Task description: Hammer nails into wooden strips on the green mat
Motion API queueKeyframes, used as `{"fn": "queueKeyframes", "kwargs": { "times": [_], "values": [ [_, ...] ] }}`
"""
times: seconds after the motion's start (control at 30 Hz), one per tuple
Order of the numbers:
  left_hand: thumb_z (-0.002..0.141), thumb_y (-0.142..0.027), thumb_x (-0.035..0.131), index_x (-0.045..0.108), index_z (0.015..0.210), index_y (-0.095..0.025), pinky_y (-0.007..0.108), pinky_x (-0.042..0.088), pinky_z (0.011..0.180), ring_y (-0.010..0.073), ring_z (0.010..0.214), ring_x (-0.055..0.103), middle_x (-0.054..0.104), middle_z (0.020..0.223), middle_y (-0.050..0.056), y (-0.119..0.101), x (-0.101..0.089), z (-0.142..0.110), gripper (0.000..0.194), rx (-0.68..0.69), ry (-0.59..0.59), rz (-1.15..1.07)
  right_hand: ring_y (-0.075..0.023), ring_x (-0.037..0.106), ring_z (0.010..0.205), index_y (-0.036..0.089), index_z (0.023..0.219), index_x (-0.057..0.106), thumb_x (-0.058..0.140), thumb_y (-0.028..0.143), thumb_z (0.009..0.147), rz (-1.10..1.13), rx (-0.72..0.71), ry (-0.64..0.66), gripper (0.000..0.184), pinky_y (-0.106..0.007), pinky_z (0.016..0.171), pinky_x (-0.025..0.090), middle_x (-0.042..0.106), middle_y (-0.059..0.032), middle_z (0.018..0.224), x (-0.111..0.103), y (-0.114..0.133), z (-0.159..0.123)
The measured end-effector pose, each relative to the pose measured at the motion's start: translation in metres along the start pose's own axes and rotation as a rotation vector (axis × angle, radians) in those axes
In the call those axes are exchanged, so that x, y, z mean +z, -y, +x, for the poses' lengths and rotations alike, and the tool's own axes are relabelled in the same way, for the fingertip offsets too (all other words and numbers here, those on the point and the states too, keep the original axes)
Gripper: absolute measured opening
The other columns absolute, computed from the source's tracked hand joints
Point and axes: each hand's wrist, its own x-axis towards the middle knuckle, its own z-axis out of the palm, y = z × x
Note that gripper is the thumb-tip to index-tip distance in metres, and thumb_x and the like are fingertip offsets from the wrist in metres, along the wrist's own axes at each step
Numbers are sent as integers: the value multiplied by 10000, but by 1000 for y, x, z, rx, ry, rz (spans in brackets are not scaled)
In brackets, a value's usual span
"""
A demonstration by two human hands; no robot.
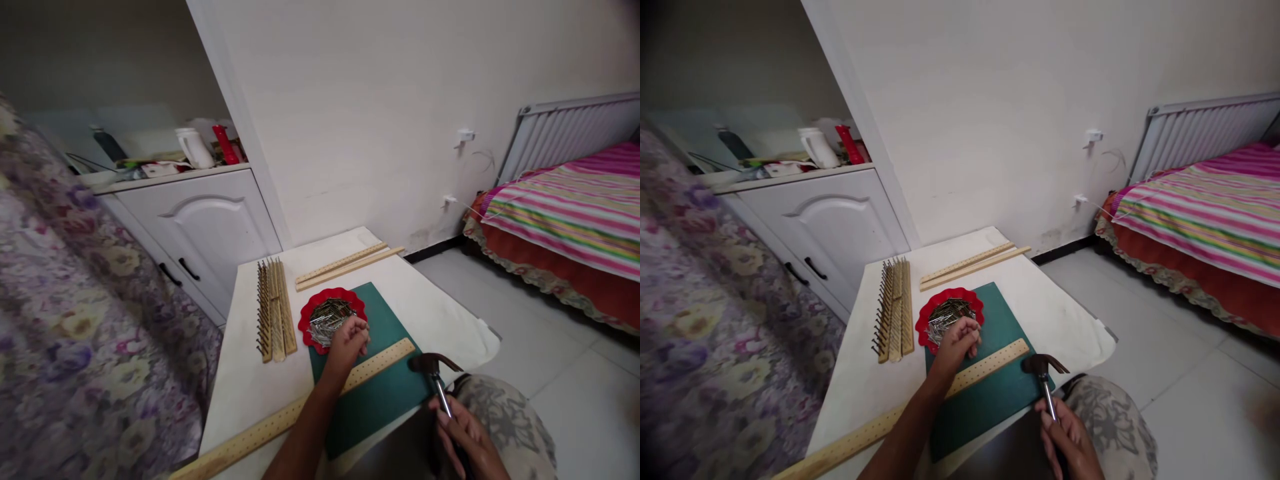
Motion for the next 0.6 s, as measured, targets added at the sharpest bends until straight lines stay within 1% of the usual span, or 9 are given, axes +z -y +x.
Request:
{"fn": "queueKeyframes", "kwargs": {
  "times": [0.1,0.2,0.27,0.37,0.43,0.5,0.6],
  "values": [
    [779,-279,513,509,797,-178,185,360,462,64,462,474,545,636,-47,6,18,-3,103,23,47,46,-15,233,230,217,949,484,543,518,822,17,-4,-6,332,-154,303,132,484,114,386,-1,-5,2],
    [791,-268,500,518,767,-176,186,371,489,77,482,486,526,572,-52,19,40,-4,97,20,73,100,-18,224,232,216,958,473,533,513,832,18,-9,1,328,-153,299,142,455,126,374,-2,-7,3],
    [798,-261,498,533,757,-171,190,387,524,85,518,499,523,557,-50,29,55,-1,105,43,49,128,-22,227,233,212,962,471,532,502,838,30,-6,7,321,-158,299,155,449,128,363,-2,-6,4],
    [808,-269,497,561,763,-168,196,409,571,97,588,533,555,609,-35,41,71,6,128,91,-31,148,-29,243,227,212,986,463,527,491,845,47,-6,18,319,-164,296,145,463,123,358,-4,-5,3],
    [809,-277,503,581,770,-168,200,419,589,105,620,551,569,634,-28,45,78,13,140,109,-86,172,-28,252,229,216,986,459,531,486,846,53,-10,16,313,-161,294,135,479,118,374,-5,-4,2],
    [801,-276,516,600,771,-168,202,425,597,111,634,563,580,647,-24,48,81,18,141,123,-138,208,-26,246,232,216,965,462,528,484,850,60,-19,18,299,-158,297,137,459,126,362,-6,-4,1],
    [797,-271,523,619,776,-171,199,431,598,112,640,576,590,667,-24,48,81,23,140,139,-169,243,-21,234,231,216,944,459,518,486,855,73,-24,19,291,-155,300,146,450,132,363,-7,-3,0]
  ]
}}
